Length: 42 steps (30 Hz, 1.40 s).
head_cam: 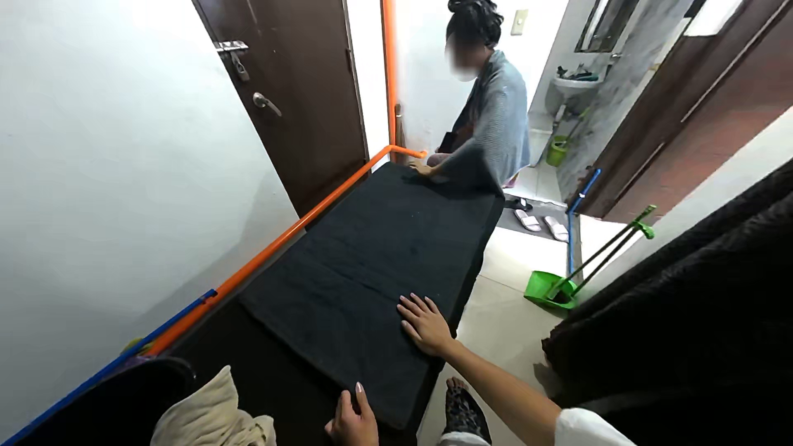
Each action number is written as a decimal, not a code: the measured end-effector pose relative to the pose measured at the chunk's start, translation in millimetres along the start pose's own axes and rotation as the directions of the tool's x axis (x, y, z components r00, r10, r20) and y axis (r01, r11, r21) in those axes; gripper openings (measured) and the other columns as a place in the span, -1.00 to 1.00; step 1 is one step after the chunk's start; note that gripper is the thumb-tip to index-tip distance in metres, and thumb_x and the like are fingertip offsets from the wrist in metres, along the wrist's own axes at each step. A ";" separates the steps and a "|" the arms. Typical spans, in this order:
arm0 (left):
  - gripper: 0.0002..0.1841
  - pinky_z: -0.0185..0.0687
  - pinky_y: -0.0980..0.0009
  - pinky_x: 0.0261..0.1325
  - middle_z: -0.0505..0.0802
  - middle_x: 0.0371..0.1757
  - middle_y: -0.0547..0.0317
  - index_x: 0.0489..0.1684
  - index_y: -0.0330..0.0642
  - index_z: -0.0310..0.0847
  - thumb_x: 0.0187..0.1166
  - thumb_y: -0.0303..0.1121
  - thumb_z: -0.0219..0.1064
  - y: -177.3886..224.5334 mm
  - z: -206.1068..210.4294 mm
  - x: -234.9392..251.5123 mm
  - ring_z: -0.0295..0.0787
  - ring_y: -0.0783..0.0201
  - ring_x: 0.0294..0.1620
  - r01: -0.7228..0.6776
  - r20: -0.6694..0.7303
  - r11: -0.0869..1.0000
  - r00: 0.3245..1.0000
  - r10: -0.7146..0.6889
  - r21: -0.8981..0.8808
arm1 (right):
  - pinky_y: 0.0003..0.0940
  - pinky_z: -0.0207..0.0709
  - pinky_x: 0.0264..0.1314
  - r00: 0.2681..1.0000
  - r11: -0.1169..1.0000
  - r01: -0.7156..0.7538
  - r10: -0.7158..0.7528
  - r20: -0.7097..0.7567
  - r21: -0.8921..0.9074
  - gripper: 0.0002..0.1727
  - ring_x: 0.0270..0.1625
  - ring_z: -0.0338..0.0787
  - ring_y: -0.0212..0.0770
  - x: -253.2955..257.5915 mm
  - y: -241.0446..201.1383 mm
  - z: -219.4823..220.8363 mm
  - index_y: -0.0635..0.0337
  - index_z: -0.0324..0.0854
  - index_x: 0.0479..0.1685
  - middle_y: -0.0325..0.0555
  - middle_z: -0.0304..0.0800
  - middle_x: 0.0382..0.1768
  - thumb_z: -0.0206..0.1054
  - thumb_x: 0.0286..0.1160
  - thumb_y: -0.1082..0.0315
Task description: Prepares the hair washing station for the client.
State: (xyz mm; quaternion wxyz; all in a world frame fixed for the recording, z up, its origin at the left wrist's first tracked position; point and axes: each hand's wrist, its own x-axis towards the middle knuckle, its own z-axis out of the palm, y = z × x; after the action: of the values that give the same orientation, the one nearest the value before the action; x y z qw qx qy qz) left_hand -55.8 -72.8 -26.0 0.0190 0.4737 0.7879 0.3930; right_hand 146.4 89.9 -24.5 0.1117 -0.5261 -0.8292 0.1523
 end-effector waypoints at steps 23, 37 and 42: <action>-0.60 0.47 -0.29 -0.01 0.77 -0.52 -0.17 -0.44 -0.45 0.70 0.65 -0.23 0.23 0.0 2.1 4.7 0.76 -0.14 -0.42 0.004 -0.027 1.000 1.000 -0.004 0.001 | 0.15 -0.30 0.92 0.999 1.000 -0.015 0.015 -0.030 0.002 -0.36 0.94 -0.06 -0.14 3.3 -1.1 1.6 -0.30 0.33 0.80 -0.45 0.13 0.86 -0.32 0.84 -0.12; -0.62 0.50 -0.26 0.05 0.83 -0.43 -0.23 -0.36 -0.48 0.74 0.66 -0.25 0.24 -0.6 0.8 2.3 0.82 -0.18 -0.31 -0.002 -0.008 1.000 1.000 0.002 0.024 | 0.15 -0.23 0.91 0.996 1.000 -0.014 0.015 -0.085 0.010 -0.38 0.92 0.02 -0.15 1.7 -1.4 3.7 -0.35 0.41 0.74 -0.47 0.23 0.83 -0.27 0.83 -0.13; -0.58 0.49 -0.23 0.01 0.78 -0.52 -0.16 -0.45 -0.44 0.71 0.67 -0.21 0.20 0.5 1.6 2.1 0.77 -0.12 -0.40 -0.001 -0.047 1.000 0.999 0.002 0.012 | 0.16 -0.15 0.89 0.989 1.000 0.001 0.001 -0.150 0.017 -0.39 0.89 0.10 -0.12 1.1 -0.5 7.9 -0.33 0.49 0.69 -0.46 0.30 0.80 -0.25 0.82 -0.11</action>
State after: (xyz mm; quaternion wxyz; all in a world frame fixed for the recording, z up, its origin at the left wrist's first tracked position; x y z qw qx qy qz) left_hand -55.9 -70.2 -26.0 -0.0027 0.4650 0.7901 0.3994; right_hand 142.8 89.6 -31.6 0.1784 -0.5351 -0.8171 0.1193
